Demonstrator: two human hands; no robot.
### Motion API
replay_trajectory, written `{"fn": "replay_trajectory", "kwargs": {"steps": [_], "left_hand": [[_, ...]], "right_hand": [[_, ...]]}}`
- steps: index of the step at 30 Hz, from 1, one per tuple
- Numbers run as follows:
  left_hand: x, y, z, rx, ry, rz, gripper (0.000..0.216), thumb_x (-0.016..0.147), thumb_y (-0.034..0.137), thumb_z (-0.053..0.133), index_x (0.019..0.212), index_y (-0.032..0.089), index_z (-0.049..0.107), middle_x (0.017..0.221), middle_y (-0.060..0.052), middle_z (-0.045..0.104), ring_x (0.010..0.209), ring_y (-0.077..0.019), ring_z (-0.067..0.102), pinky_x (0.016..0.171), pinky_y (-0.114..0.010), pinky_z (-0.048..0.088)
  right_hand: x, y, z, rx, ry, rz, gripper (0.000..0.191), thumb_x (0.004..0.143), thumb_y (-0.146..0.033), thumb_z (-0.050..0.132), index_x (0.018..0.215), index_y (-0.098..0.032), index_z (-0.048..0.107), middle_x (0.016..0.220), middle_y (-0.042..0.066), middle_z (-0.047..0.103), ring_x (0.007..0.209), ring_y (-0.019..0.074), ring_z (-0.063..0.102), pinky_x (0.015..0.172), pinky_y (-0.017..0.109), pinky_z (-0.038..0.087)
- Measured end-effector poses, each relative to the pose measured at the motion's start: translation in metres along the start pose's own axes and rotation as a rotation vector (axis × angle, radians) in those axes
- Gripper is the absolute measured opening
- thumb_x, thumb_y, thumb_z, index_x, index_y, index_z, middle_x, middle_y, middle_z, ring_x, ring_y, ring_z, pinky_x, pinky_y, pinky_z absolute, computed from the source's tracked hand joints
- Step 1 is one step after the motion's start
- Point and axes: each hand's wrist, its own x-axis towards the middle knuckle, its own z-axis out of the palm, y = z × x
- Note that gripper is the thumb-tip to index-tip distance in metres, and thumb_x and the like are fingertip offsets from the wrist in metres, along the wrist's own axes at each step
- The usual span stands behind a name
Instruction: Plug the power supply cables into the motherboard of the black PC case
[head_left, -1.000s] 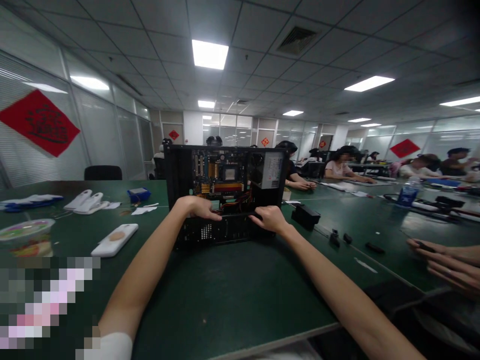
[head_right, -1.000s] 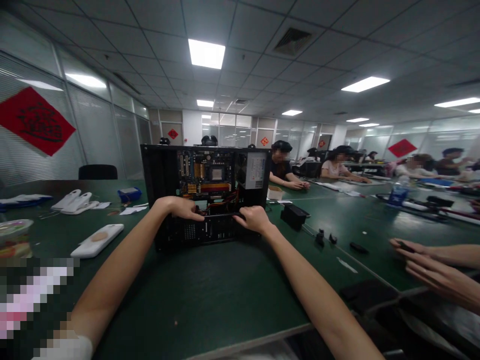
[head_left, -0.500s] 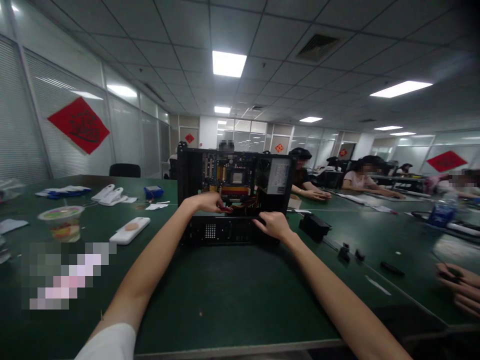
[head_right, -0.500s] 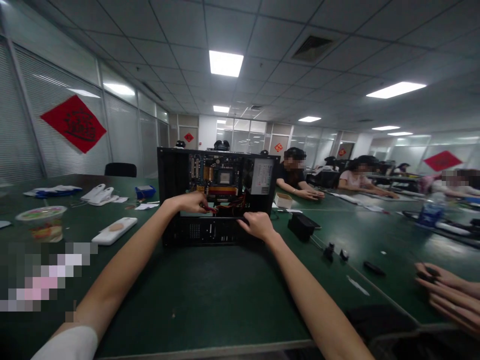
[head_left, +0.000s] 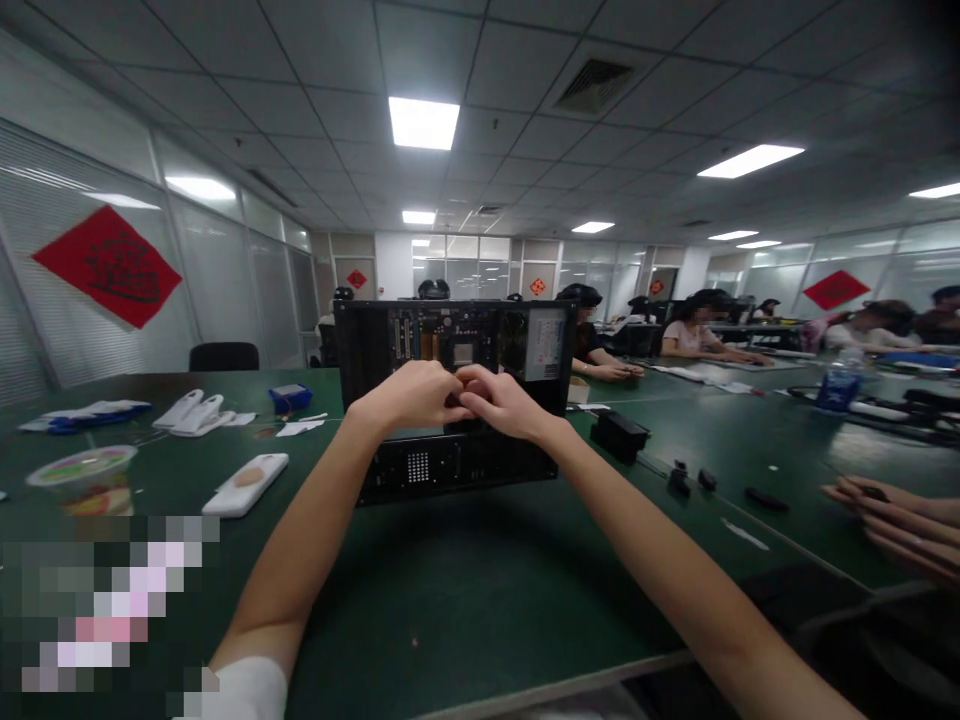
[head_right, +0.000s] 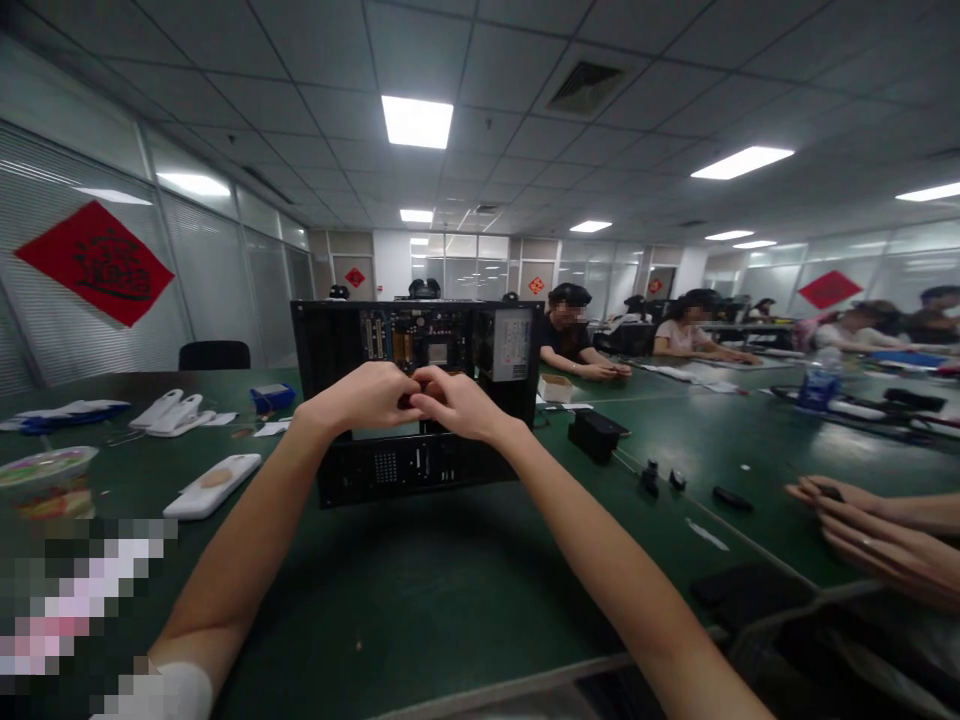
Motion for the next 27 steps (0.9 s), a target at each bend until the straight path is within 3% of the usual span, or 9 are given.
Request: {"fn": "replay_trajectory", "kwargs": {"steps": [2,6,12,14,17,21,27], "left_hand": [[-0.002,-0.005,-0.004,-0.017,-0.022,0.010,0.029,0.089,0.041,0.070,0.074,0.016,0.074,0.073,-0.008,0.072,0.065,-0.0200,0.066,0.063,-0.029,0.040],[-0.006,-0.014,-0.008,-0.151,-0.054,0.046,0.020,0.084,0.037,0.075,0.082,0.017,0.072,0.080,-0.005,0.072,0.072,-0.0196,0.067,0.064,-0.027,0.043],[-0.002,-0.020,0.000,-0.256,0.143,0.107,0.037,0.083,0.029,0.075,0.117,0.017,0.067,0.114,-0.010,0.070,0.101,-0.0251,0.067,0.084,-0.034,0.051],[0.001,-0.021,0.004,-0.305,0.190,0.113,0.038,0.084,0.025,0.074,0.120,0.017,0.064,0.116,-0.010,0.069,0.105,-0.0251,0.067,0.089,-0.035,0.052],[0.004,-0.020,0.007,-0.373,0.232,0.095,0.044,0.082,0.021,0.074,0.123,0.018,0.059,0.117,-0.009,0.070,0.106,-0.0245,0.067,0.089,-0.035,0.051],[0.004,-0.020,0.007,-0.376,0.269,0.052,0.048,0.082,0.019,0.072,0.127,0.017,0.056,0.107,-0.007,0.070,0.092,-0.0209,0.067,0.078,-0.030,0.050],[-0.002,-0.023,0.004,-0.442,0.152,0.020,0.056,0.085,0.022,0.069,0.138,0.017,0.053,0.073,0.003,0.062,0.064,-0.0138,0.059,0.063,-0.024,0.042]], "right_hand": [[0.017,-0.016,-0.003,0.091,-0.118,0.077,0.040,0.098,-0.051,0.055,0.121,-0.019,0.053,0.077,-0.001,0.069,0.060,0.0156,0.064,0.059,0.027,0.049],[0.030,-0.033,-0.016,0.057,-0.136,0.136,0.038,0.093,-0.049,0.065,0.115,-0.019,0.056,0.077,-0.001,0.069,0.054,0.0126,0.062,0.050,0.023,0.045],[0.012,-0.037,-0.046,0.064,-0.113,0.197,0.053,0.088,-0.047,0.070,0.131,-0.018,0.058,0.068,-0.004,0.065,0.050,0.0120,0.059,0.046,0.022,0.043],[0.008,-0.034,-0.049,0.084,-0.120,0.237,0.047,0.087,-0.050,0.070,0.120,-0.016,0.064,0.065,-0.004,0.063,0.051,0.0123,0.059,0.047,0.022,0.042],[0.008,-0.029,-0.045,0.091,-0.184,0.264,0.042,0.091,-0.056,0.062,0.084,-0.015,0.065,0.061,-0.001,0.060,0.051,0.0116,0.056,0.048,0.023,0.038],[0.016,-0.023,-0.034,0.035,-0.134,0.203,0.042,0.095,-0.053,0.056,0.075,-0.016,0.059,0.065,0.000,0.060,0.059,0.0119,0.054,0.054,0.023,0.037],[0.019,-0.020,-0.028,0.051,-0.069,0.211,0.041,0.093,-0.052,0.055,0.078,-0.015,0.062,0.069,0.000,0.059,0.065,0.0135,0.052,0.058,0.025,0.036]]}}
